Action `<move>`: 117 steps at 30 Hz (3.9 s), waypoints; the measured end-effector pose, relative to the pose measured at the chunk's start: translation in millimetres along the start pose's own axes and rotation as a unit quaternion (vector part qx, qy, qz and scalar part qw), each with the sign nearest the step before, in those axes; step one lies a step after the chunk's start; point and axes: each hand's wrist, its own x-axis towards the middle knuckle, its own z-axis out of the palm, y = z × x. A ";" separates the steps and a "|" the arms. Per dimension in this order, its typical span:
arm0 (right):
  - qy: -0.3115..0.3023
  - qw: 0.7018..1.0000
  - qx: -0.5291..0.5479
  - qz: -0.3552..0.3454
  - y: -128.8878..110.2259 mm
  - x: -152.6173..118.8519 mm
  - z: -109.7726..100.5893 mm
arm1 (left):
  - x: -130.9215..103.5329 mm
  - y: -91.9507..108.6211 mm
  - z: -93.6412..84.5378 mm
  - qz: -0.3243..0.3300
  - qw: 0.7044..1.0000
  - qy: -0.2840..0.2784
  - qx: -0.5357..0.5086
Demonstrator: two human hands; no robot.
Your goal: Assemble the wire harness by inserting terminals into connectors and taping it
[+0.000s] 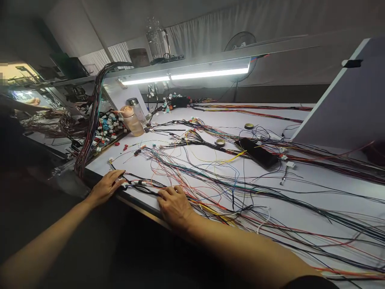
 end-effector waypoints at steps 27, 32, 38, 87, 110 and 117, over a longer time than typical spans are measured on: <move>-0.007 0.999 -0.001 0.032 -5.2 4.1 -3.1 | 16.8 -14.9 6.6 0.058 0.988 0.121 -0.077; -0.026 0.999 0.009 0.046 -5.3 4.6 -5.3 | 81.7 9.4 20.8 0.081 0.985 0.039 -0.149; 0.007 0.998 0.022 0.061 -8.8 33.1 -21.6 | 131.0 20.6 45.7 0.065 0.984 -0.003 -0.167; -0.014 0.986 0.086 0.141 72.4 116.8 7.3 | 145.1 44.0 3.2 -0.168 0.589 0.246 -0.751; 0.084 0.989 0.122 -0.020 57.1 72.5 15.4 | 142.4 48.8 26.4 -0.166 0.579 0.116 -0.790; 0.076 0.990 0.115 -0.034 57.4 69.9 21.5 | 142.7 48.8 23.5 -0.151 0.539 0.110 -0.821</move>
